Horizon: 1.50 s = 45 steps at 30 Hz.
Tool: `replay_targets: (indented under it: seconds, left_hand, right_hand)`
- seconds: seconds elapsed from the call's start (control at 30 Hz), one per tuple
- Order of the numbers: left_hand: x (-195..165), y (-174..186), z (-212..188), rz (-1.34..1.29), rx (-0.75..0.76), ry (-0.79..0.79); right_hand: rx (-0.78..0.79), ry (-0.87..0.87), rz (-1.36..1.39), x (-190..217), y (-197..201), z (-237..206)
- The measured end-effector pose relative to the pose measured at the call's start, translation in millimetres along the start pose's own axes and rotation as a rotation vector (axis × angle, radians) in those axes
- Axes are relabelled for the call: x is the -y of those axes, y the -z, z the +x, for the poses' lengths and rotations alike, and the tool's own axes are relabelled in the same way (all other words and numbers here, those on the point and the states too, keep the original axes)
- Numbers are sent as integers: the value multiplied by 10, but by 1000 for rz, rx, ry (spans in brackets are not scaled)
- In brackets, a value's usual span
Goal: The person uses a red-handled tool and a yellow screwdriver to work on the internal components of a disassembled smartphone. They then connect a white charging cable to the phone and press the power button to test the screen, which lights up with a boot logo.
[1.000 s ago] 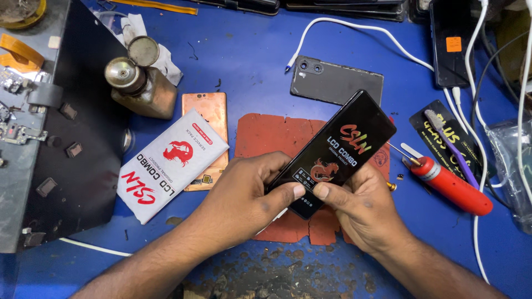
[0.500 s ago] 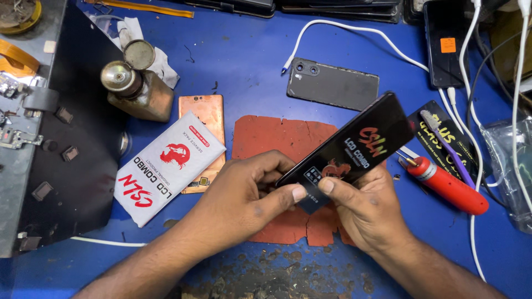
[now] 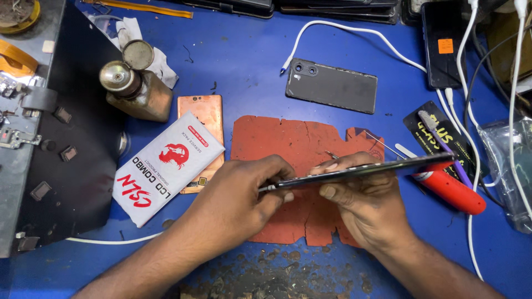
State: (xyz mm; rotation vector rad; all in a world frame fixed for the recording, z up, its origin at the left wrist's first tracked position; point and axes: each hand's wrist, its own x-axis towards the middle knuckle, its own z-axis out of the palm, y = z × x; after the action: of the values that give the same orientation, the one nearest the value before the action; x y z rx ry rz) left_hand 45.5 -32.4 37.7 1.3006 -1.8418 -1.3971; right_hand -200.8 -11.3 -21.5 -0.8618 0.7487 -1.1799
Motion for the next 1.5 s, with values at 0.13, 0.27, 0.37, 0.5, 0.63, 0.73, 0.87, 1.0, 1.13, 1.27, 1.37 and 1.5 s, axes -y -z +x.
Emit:
replay_targets:
  seconds: [0.13, 0.27, 0.37, 0.5, 0.63, 0.73, 0.87, 1.0, 1.13, 1.27, 1.37, 1.5]
  left_hand:
    - [20, 1, -13, -9, -70, -91]
    - [0, -36, -33, 43, -76, -51]
    - [-19, -60, -37, 16, -88, -76]
    - [-25, -74, -34, 22, -107, -103]
    - [-33, -70, -48, 53, -98, -99]
    - [-40, -32, -63, 82, -90, -108]
    - [-41, 15, -68, 49, -100, -110]
    - [-32, -14, -52, -14, -84, -47]
    - [-3, -68, -56, -151, -101, -103]
    - [27, -122, -45, -267, -84, 13]
    - [36, -138, -37, -286, -125, 23]
    - [20, -167, -30, -301, -174, 41]
  right_hand:
    - [5, -43, 125, 40, 33, 46]
    - [-76, -77, 107, 76, 22, 50]
    - [-79, -58, 89, 97, -10, 68]
    - [-113, -90, 133, 119, -58, 99]
    - [-135, -86, 119, 129, -110, 87]
    - [-104, -72, 118, 136, -141, 81]
    - [-181, -23, 121, 247, -71, 166]
    - [-148, -36, 165, 335, 27, 187]
    - [-127, -118, 176, 270, 34, 148]
    - [-138, -171, 175, 231, 3, 157]
    - [-136, -180, 185, 230, -31, 174]
    - [-131, -185, 160, 224, -70, 175]
